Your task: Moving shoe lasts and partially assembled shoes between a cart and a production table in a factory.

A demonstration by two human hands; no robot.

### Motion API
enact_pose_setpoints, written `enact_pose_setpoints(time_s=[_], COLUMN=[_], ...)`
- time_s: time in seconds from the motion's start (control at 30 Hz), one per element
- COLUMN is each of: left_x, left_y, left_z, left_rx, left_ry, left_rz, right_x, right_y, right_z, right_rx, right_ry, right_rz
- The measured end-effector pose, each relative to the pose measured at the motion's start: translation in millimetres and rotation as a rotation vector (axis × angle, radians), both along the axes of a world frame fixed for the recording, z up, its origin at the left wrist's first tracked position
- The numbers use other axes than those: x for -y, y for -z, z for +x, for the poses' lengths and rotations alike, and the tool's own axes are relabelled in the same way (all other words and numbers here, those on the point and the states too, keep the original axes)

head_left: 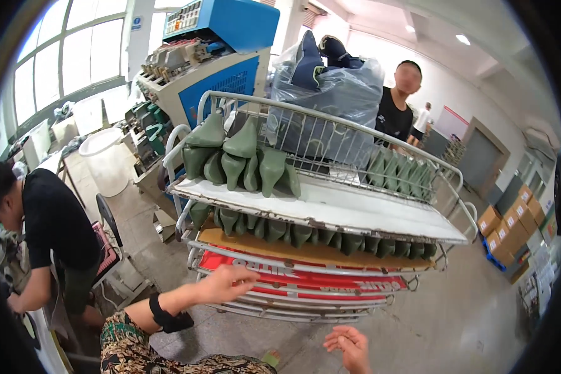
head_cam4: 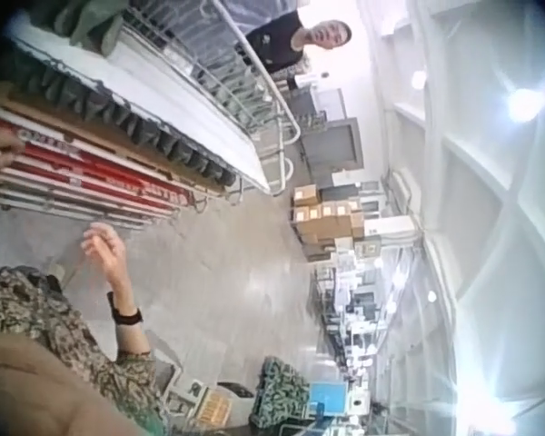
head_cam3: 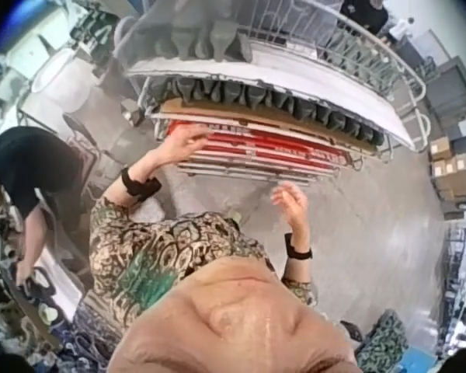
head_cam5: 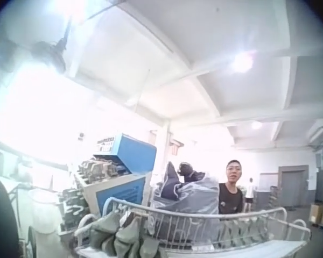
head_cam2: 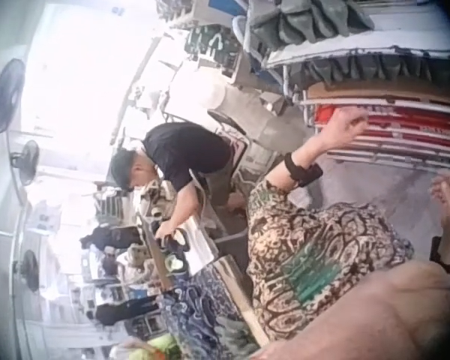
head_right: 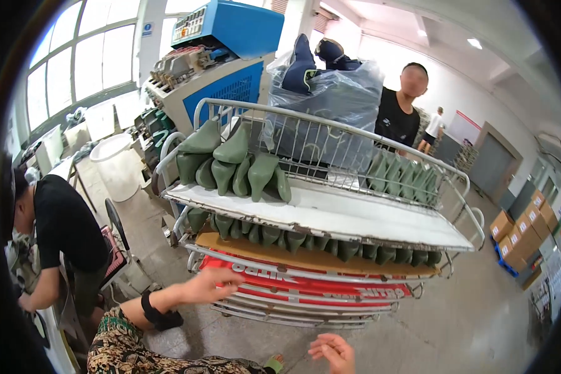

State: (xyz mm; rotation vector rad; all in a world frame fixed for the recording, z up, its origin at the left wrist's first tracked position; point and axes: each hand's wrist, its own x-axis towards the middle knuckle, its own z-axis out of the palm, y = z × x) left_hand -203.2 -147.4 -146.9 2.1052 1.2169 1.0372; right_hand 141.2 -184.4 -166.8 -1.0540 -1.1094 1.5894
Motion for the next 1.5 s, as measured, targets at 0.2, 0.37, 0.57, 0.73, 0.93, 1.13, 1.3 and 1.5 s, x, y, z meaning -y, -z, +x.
enact_pose_setpoints(time_s=[0.2,0.37,0.57,0.73,0.93,1.13,1.3,1.5], left_x=[-80.9,-173.1,-215.2,-214.5,-211.6,-208.6,-201.9,-208.2], left_y=[-92.0,-148.5,-127.6,-116.9,-116.5,-118.7,-118.5,-108.0], left_z=[18.0,7.0,5.9,-2.1,-2.1,1.1,7.9,7.2], left_rx=[-0.122,-0.661,-0.91,-0.867,-0.792,-0.783,-0.75,-0.761], left_ry=[-0.224,-0.441,-0.478,-0.44,-0.521,-0.449,-0.456,-0.497], left_rz=[0.535,0.441,0.052,0.148,0.258,0.387,0.42,0.468], right_x=[-109.7,-209.6,-298.4,-317.2,-308.9,-311.2,-313.8,-324.7], right_y=[-120.9,-190.9,-177.3,-165.9,-145.4,-123.6,-121.9,-103.0], right_z=[19.3,-45.1,-157.6,-203.7,-203.6,-190.7,-190.9,-198.4], right_rx=[0.286,0.719,1.285,1.355,1.206,1.045,0.976,0.871], right_ry=[-0.381,-0.656,-0.754,-0.953,-0.627,-0.478,-0.46,-0.409], right_rz=[0.383,1.084,1.275,1.171,1.231,1.207,1.351,1.356])
